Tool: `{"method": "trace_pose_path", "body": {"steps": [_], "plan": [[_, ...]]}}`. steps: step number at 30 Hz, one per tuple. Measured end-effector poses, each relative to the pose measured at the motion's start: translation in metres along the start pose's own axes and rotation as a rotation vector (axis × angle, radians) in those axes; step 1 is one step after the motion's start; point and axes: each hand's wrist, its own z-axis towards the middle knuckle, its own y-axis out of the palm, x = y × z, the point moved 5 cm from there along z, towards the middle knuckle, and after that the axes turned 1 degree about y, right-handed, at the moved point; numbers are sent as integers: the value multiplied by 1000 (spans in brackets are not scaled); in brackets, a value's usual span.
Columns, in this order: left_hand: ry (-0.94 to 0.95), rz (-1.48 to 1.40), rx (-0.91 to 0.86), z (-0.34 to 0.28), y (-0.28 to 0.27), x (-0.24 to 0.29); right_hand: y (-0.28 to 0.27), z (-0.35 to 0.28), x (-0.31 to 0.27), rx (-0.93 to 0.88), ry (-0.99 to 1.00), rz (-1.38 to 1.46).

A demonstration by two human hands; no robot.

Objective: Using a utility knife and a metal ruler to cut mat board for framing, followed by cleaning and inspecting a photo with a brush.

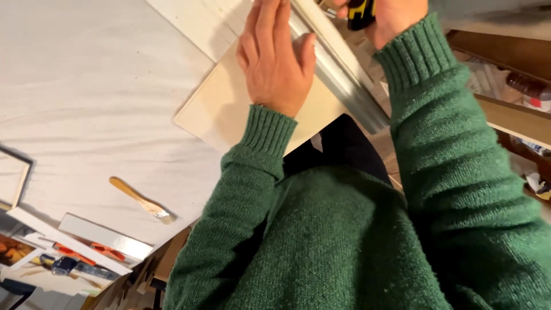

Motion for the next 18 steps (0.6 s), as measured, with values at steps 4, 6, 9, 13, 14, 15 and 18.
{"method": "trace_pose_path", "body": {"steps": [4,6,9,13,14,15,18], "plan": [[-9,4,-9,3,0,-1,19,-7,-23,205,154,200],[-12,5,-22,1,1,-1,20,-13,-24,269,186,219],[-4,2,-13,1,1,-2,16,-18,-19,334,224,239],[-4,4,-12,1,2,-3,11,-26,-19,247,159,273],[-3,16,-20,1,2,-3,10,-29,-20,234,159,307],[-3,17,-23,0,3,-3,11,-42,-29,235,161,309],[0,30,-16,2,3,-3,19,-80,-55,184,193,-115]]}}
